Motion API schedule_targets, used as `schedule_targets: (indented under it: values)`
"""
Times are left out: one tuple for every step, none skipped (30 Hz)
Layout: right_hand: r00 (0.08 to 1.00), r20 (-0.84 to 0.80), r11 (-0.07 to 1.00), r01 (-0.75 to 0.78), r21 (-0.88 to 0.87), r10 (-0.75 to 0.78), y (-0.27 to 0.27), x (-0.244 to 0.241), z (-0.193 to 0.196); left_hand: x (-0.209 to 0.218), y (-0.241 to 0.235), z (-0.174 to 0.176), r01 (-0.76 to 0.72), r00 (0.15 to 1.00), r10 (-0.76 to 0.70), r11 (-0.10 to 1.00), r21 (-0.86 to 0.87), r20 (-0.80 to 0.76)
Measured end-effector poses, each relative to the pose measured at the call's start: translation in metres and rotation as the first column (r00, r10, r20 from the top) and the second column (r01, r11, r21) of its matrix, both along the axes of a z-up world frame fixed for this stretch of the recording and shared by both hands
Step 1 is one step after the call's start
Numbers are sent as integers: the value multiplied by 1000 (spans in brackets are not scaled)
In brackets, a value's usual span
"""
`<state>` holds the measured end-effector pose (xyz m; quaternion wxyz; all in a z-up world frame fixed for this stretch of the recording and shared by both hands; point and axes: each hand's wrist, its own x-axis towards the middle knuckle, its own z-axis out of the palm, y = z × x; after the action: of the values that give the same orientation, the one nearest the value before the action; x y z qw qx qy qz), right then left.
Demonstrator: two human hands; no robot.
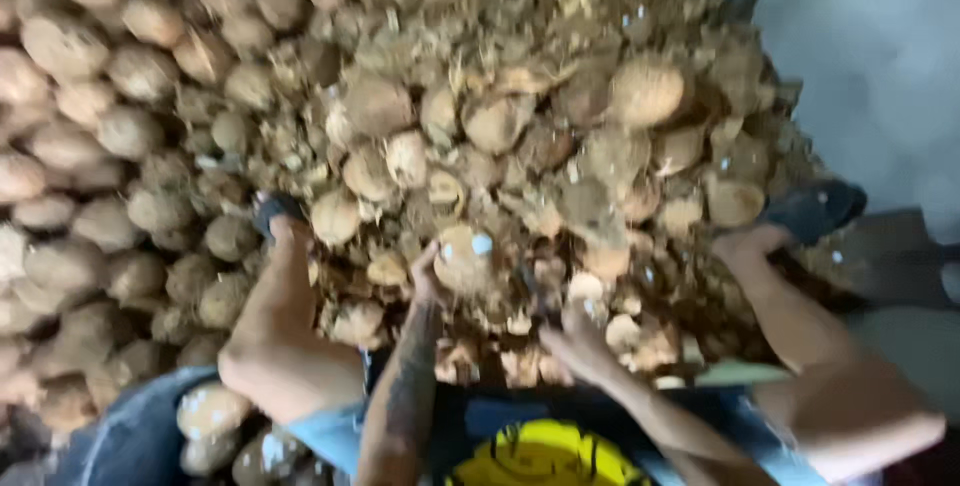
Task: The person sits on a pile of coconuts and uses a large knife to peel the husks off several coconuts. They repeatedly strike the coconuts to remove the outer layer and then toss the peeled coconuts into a nearby bucket.
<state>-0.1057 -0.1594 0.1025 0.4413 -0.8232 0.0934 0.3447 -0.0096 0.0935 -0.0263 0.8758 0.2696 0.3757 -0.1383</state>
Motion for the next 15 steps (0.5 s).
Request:
schedule_targets:
  values:
    - [990,141,993,-47,111,31,-3,11,48,-6,-1,0,-9,1000,9,1000,6,0]
    - [988,143,992,-64,104,49,-3,13,56,-10,-3,-3,-27,1000,27,1000,-1,2]
    - [896,436,913,-103,395,-87,-4,15,66,-14,-7,-4,-28,1000,28,1000,-3,-1]
    - [714,624,747,-216,628,-318,-2,16,74,-13,-7,-3,-7,1000,7,1000,0,1]
    - [707,630,748,-218,626,-321,3,11,46,-13,-7,-6,-3,1000,3,1000,0,8]
    - [446,777,803,-188,566,-443,9,4,17,-17,-7,-9,10,1000,-10,1000,3,-9]
    - [138,855,846,-131,516,-500,15,-4,-13,-21,-7,-13,22,999,-22,1000,7,-27]
    - [144,854,848,-118,516,-500,12,-10,-25,-15,-8,-12,30,999,-30,1000,5,-38]
    - [660,740,975,-49,217,-131,10,-18,-38,-10,-9,-11,-11,1000,11,1000,-11,-14]
    - [944,268,981,-171,-94,190,5,-16,-50,3,-11,-10,-59,998,59,998,-31,23]
    - [944,270,980,-171,-99,192,0,-30,-55,-8,-13,-12,-58,998,59,998,-37,25]
    - [993,-83,992,73,-99,-81,2,-32,-63,-7,-6,-11,-58,998,59,998,-17,21]
    - [842,-413,937,298,-182,-348,3,-32,-71,-5,0,-10,-59,998,59,998,3,17]
    - [843,-413,938,304,-166,-346,2,-16,-44,0,4,-2,-54,998,53,998,18,23]
    - [930,-274,969,241,-49,-246,-1,-1,-20,6,9,4,-58,998,58,998,2,38]
